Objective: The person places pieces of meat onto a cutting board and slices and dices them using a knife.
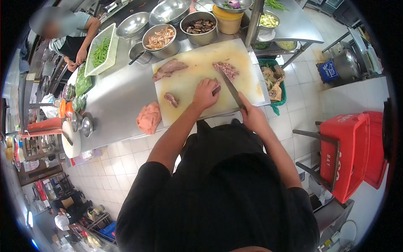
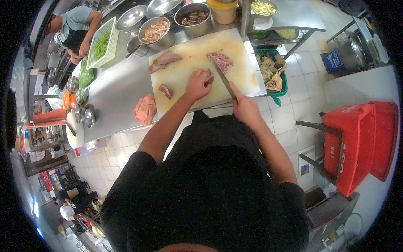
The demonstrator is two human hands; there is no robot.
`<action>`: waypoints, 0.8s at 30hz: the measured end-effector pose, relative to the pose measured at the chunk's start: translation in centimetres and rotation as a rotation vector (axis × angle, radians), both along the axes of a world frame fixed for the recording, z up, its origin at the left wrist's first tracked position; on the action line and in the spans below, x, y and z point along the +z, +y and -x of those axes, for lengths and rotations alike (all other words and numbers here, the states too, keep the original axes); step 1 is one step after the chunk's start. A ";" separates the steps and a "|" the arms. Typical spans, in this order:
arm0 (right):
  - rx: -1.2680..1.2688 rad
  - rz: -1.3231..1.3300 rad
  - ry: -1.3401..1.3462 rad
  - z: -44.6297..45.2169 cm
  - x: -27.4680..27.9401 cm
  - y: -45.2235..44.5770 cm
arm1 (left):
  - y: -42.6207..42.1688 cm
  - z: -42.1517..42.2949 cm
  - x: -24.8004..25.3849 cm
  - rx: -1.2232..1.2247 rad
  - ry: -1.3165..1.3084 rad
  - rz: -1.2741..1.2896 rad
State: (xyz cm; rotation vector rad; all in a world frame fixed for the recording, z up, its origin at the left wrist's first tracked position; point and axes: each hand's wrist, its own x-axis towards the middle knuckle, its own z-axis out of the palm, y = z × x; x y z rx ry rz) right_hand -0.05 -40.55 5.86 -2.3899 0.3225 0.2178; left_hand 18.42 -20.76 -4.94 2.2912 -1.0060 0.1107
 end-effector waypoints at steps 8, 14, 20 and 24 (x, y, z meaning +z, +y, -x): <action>0.161 0.219 0.000 -4.1 -1.8 0.2 | 1.8 1.3 1.6 -0.095 0.043 0.042; 0.180 0.174 -0.128 -5.7 -1.3 1.2 | 1.4 1.9 0.3 -0.020 0.047 0.070; 0.321 0.287 0.016 -9.7 -0.8 1.6 | 1.7 1.6 -0.2 -0.030 0.073 0.053; 0.372 0.280 0.056 -12.3 0.8 1.3 | 1.7 1.9 -0.1 -0.010 0.097 -0.002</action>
